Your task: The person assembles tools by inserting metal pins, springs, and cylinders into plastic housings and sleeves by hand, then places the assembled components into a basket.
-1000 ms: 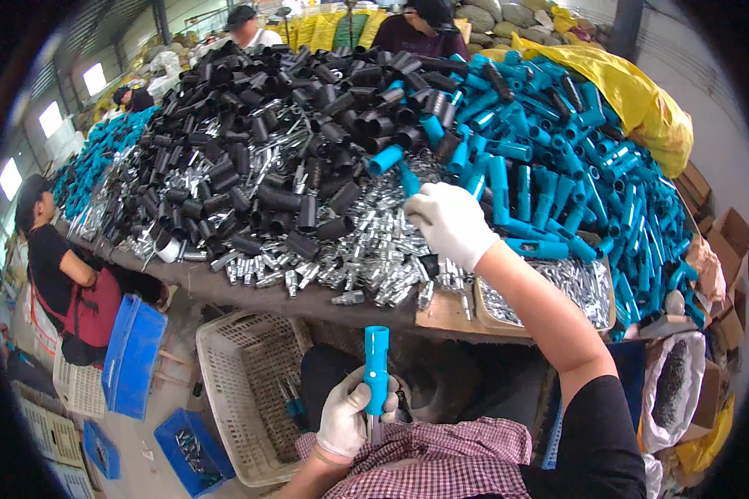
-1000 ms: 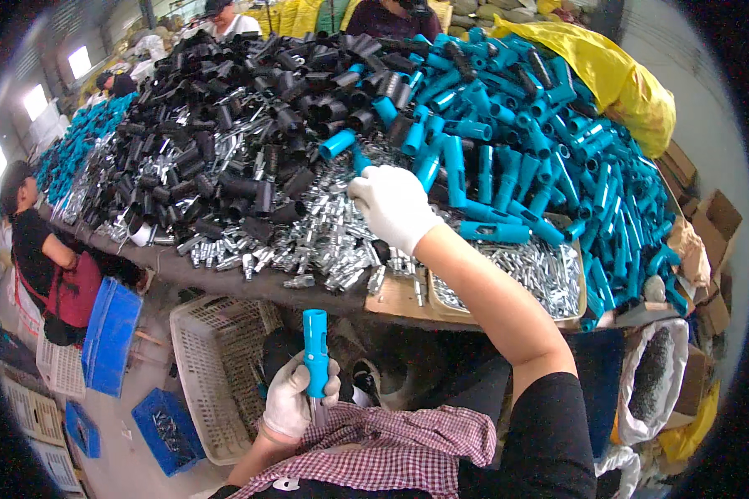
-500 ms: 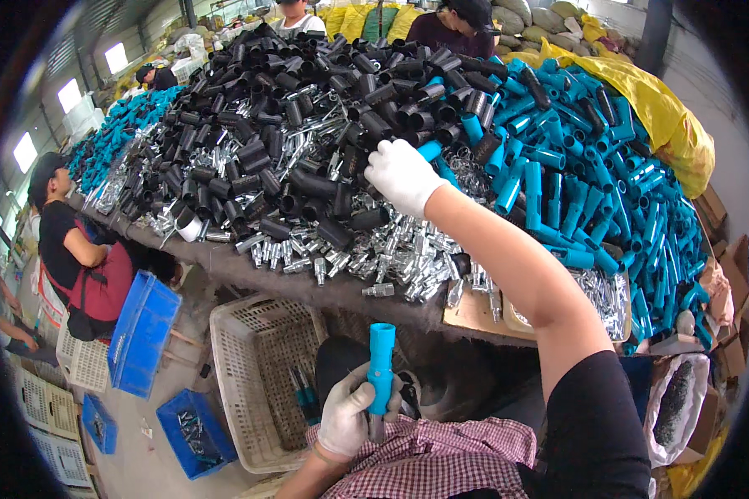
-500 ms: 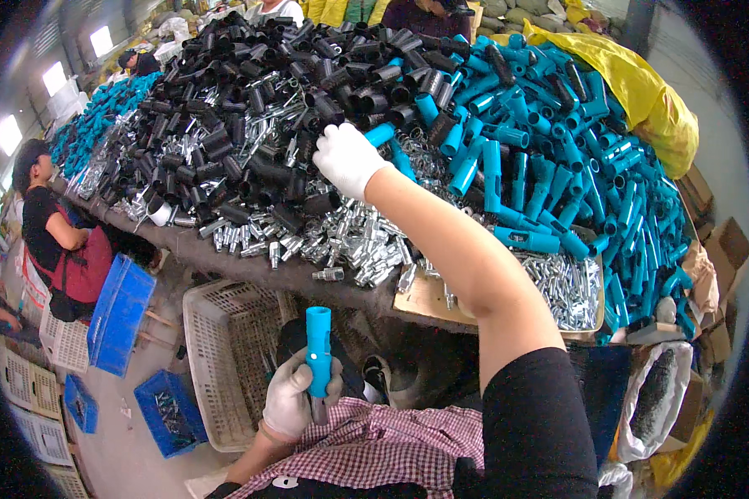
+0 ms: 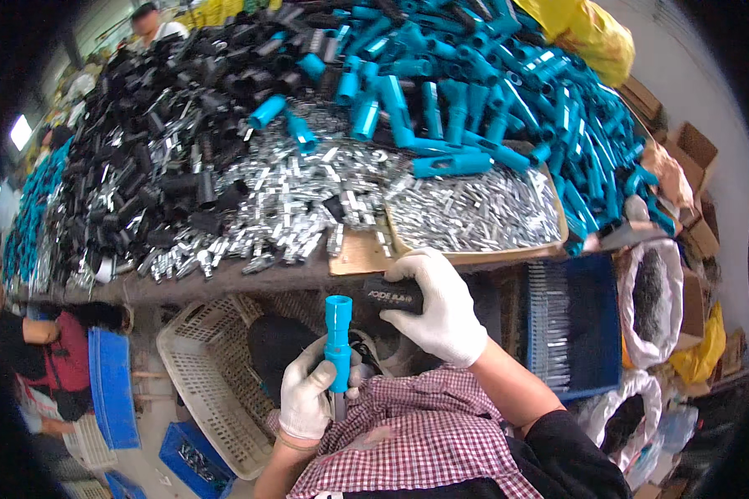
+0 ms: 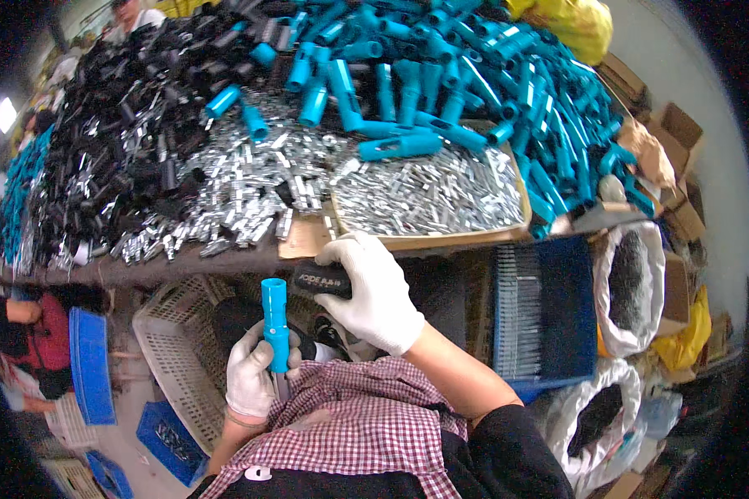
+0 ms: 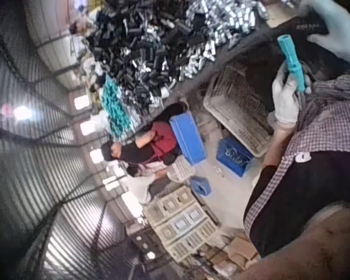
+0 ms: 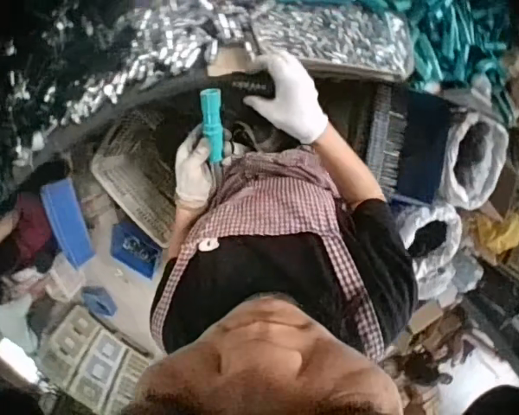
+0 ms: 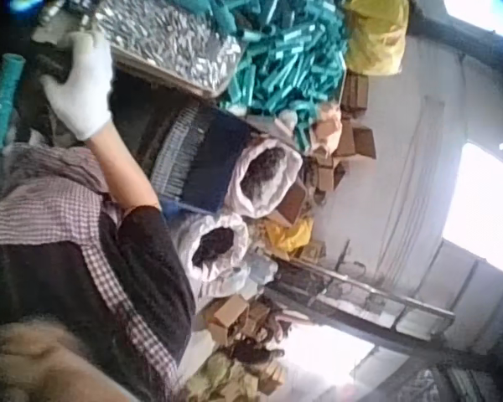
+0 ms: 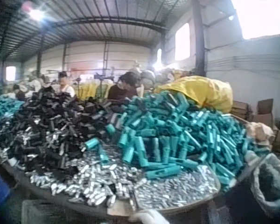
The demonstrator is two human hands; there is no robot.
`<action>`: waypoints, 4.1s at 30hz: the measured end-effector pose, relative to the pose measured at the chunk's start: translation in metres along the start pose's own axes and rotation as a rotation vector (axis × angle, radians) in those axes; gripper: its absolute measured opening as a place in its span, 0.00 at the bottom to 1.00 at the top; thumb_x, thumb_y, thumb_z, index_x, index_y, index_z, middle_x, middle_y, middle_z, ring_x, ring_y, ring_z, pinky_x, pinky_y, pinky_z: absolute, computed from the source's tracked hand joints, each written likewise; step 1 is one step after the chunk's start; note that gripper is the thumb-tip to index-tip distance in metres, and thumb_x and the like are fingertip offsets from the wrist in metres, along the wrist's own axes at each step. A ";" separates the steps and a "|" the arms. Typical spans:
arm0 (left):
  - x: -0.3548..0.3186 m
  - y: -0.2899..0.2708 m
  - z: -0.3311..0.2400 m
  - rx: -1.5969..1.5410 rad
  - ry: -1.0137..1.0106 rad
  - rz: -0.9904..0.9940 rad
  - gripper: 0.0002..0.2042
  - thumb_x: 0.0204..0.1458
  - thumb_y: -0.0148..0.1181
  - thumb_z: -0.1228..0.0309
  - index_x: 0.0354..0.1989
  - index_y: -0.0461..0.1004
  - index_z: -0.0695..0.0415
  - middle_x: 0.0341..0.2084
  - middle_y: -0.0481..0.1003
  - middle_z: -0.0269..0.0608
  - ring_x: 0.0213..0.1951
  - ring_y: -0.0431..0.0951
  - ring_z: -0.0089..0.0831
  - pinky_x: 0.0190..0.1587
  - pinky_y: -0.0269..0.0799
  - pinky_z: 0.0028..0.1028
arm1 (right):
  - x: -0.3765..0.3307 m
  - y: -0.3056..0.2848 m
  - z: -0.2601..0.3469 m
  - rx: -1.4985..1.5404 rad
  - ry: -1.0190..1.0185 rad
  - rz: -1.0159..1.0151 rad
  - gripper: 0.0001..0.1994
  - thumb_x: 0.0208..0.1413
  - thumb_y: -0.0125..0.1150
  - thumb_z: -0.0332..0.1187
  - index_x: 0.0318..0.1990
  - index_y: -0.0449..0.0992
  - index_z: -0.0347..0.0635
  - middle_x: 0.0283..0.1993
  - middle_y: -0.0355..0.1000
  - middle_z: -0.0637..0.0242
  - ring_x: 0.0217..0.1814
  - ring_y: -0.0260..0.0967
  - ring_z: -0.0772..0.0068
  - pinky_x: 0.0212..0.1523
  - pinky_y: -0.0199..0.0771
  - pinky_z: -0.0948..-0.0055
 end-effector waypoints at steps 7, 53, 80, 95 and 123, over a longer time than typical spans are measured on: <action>0.006 0.048 0.018 0.152 -0.103 0.112 0.24 0.52 0.58 0.62 0.51 0.65 0.69 0.33 0.72 0.44 0.25 0.72 0.27 0.25 0.68 0.24 | -0.038 -0.037 -0.022 0.073 0.002 0.074 0.20 0.39 0.69 0.33 0.43 0.74 0.41 0.40 0.71 0.58 0.46 0.70 0.53 0.49 0.71 0.61; 0.016 0.035 0.057 0.980 0.153 0.115 0.37 0.51 0.61 0.43 0.53 0.69 0.70 0.26 0.75 0.42 0.27 0.74 0.27 0.33 0.72 0.28 | -0.257 -0.198 -0.301 -0.745 0.609 -0.076 0.07 0.47 0.57 0.30 0.33 0.80 0.43 0.32 0.75 0.57 0.41 0.73 0.52 0.44 0.73 0.57; 0.026 0.067 0.069 0.891 0.193 0.278 0.46 0.46 0.63 0.37 0.60 0.64 0.68 0.21 0.68 0.31 0.21 0.68 0.19 0.21 0.63 0.20 | -0.624 -0.452 -0.161 -0.974 1.461 -0.732 0.13 0.49 0.58 0.39 0.33 0.82 0.38 0.29 0.78 0.54 0.32 0.76 0.57 0.37 0.74 0.65; 0.011 0.079 0.048 1.044 0.257 0.300 0.33 0.48 0.66 0.54 0.56 0.70 0.67 0.39 0.79 0.54 0.42 0.81 0.33 0.45 0.74 0.29 | -0.688 -0.379 -0.250 -1.023 1.614 -0.181 0.23 0.60 0.49 0.50 0.45 0.78 0.37 0.46 0.75 0.42 0.51 0.73 0.43 0.52 0.71 0.51; 0.007 0.070 0.024 0.945 0.382 0.281 0.30 0.49 0.68 0.52 0.55 0.71 0.60 0.36 0.79 0.54 0.41 0.83 0.42 0.41 0.76 0.30 | -0.840 -0.407 -0.306 -0.476 2.033 -0.998 0.35 0.61 0.44 0.58 0.58 0.71 0.31 0.59 0.70 0.46 0.63 0.66 0.45 0.58 0.66 0.54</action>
Point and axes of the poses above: each hand's wrist, its own x-axis towards the middle knuckle, its own y-axis out of the palm, z = x × y, the point moved 10 cm from there along x, towards the middle knuckle
